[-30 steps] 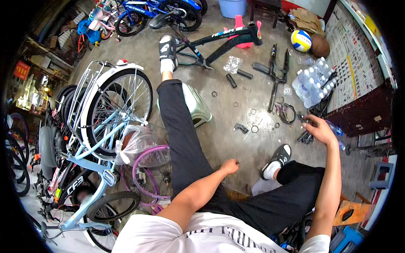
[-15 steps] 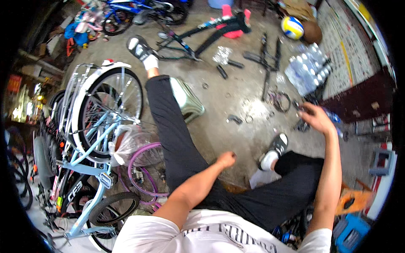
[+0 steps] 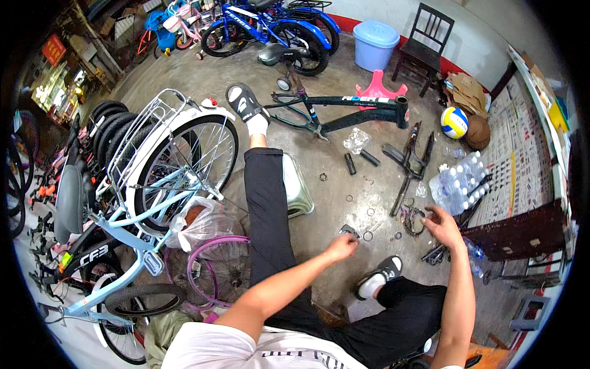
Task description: The person handles a hammer and metal pieces while seated, then coils a black cable and picks up a bicycle frame.
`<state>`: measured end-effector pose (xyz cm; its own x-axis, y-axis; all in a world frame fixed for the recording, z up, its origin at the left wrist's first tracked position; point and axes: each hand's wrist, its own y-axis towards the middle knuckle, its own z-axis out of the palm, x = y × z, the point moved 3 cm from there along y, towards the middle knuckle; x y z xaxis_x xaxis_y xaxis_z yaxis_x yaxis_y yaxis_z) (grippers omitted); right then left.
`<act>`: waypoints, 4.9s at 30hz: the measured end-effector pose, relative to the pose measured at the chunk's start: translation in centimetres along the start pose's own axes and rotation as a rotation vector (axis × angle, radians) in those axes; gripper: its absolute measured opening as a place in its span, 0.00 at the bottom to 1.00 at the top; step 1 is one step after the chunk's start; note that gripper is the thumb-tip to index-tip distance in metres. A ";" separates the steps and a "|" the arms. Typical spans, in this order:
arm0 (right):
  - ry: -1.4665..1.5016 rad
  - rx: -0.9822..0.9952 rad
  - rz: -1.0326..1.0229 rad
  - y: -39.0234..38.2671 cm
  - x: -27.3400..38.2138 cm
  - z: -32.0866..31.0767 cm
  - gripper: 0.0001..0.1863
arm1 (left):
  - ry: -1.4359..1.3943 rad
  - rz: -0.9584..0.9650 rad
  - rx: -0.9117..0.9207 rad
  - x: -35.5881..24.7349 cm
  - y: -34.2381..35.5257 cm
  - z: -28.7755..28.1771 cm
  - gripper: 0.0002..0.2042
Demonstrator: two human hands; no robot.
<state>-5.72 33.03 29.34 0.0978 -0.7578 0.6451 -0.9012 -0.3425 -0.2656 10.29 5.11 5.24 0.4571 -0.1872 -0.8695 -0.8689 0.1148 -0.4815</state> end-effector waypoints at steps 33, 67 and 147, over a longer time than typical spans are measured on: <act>0.186 -0.424 -0.104 13.3 0.3 -2.6 0.21 | -0.120 -0.222 -0.168 -5.4 -2.4 -3.8 0.16; 0.024 -0.442 -0.053 9.2 -0.3 -3.4 0.21 | 0.165 -0.192 -1.016 -17.3 27.3 -25.2 0.22; -0.889 -0.207 -0.079 24.3 8.2 9.1 0.27 | 1.447 0.088 -0.562 -41.1 19.7 -32.3 0.22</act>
<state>-22.93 13.46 21.64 0.3743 -0.9141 -0.1561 -0.9273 -0.3702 -0.0552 -31.81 -16.45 35.06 0.1239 -0.9860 0.1114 -0.9904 -0.1298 -0.0473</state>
